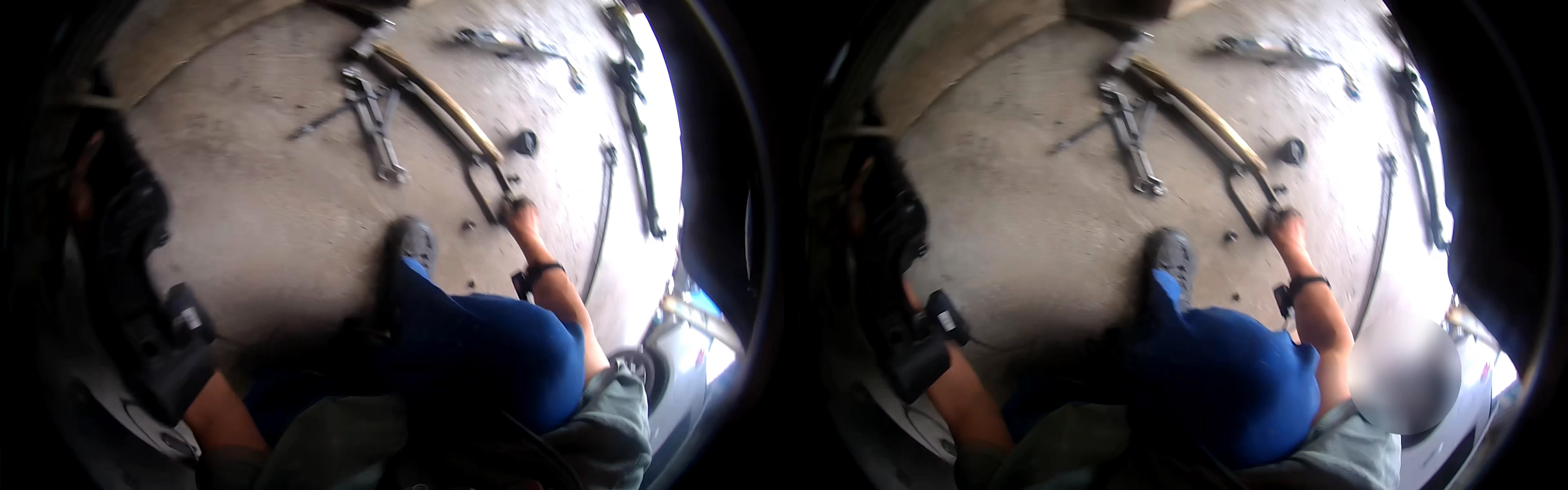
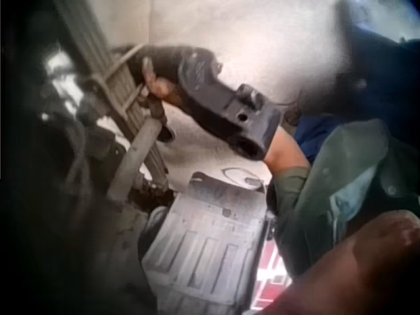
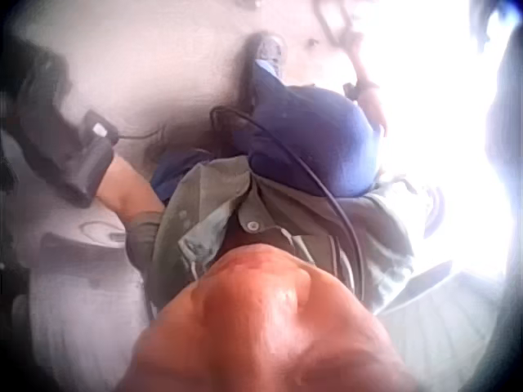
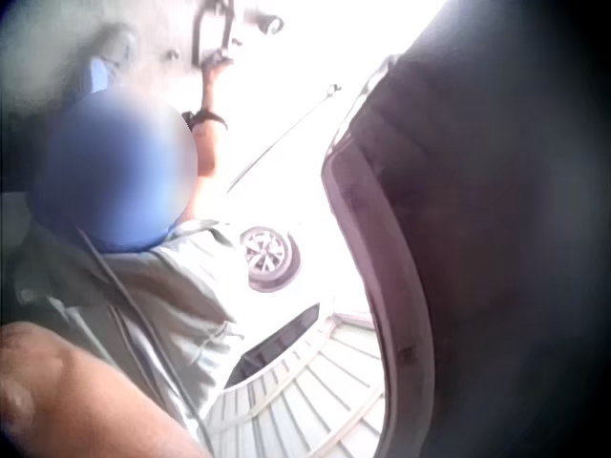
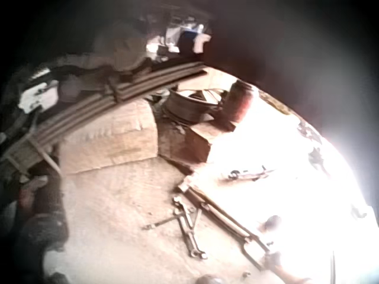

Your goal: The person works on the underside of a vehicle, handling a large black metal suspension or steering component by hand and striking it with a hammer while it is held in place.

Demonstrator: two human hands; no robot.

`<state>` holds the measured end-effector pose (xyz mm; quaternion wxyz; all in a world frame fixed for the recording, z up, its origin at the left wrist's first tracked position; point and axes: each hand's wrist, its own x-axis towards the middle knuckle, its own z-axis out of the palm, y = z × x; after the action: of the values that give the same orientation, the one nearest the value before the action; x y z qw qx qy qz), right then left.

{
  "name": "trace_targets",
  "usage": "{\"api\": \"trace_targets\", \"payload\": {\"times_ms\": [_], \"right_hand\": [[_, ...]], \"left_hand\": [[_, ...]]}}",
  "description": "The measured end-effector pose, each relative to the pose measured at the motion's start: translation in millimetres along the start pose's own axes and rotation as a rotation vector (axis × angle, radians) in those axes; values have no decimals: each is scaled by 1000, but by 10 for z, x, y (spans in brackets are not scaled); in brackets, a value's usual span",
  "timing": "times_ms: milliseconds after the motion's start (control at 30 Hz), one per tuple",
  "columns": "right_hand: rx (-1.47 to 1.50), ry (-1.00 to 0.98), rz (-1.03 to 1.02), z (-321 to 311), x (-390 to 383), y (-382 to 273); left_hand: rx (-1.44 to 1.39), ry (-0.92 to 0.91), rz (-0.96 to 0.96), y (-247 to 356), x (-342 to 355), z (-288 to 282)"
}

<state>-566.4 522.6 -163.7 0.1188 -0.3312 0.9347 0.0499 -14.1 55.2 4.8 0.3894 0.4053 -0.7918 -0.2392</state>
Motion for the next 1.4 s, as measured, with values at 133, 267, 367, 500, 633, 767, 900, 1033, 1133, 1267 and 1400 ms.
{"api": "trace_targets", "payload": {"times_ms": [133, 267, 367, 500, 633, 767, 900, 1033, 1133, 1267, 1400], "right_hand": [[105, -37, -22, -44, -38, -58], [244, 150, -225, -731, 159, -831], [472, 106, -466, -1626, 261, -2000], [440, 239, -1178, -2798, 87, -3603], [430, 502, -1567, -3018, -245, -5119], [329, 935, -1648, -3159, -319, -5860], [630, 821, -1672, -3081, -251, -6177], [665, 715, -1735, -3037, -171, -6175], [312, 1008, -1754, -3167, -193, -6119], [275, 1005, -1754, -3131, -120, -6143], [326, 974, -1874, -3205, 10, -6165]], "left_hand": [[16, 45, 225, -18, 140, -143], [-235, 71, 218, -107, 240, 152], [-475, 101, -104, 145, 242, 166], [-821, 63, -382, 20, 330, 348], [-753, 121, -442, -82, 232, 231], [-343, 235, 7, -10, 353, 340], [-623, 295, -60, 67, 349, 313], [-793, 250, -339, 154, 363, 281], [-517, 238, -107, 10, 335, 302], [-631, 227, -210, 4, 337, 329], [-752, 230, -152, -39, 351, 363]]}}
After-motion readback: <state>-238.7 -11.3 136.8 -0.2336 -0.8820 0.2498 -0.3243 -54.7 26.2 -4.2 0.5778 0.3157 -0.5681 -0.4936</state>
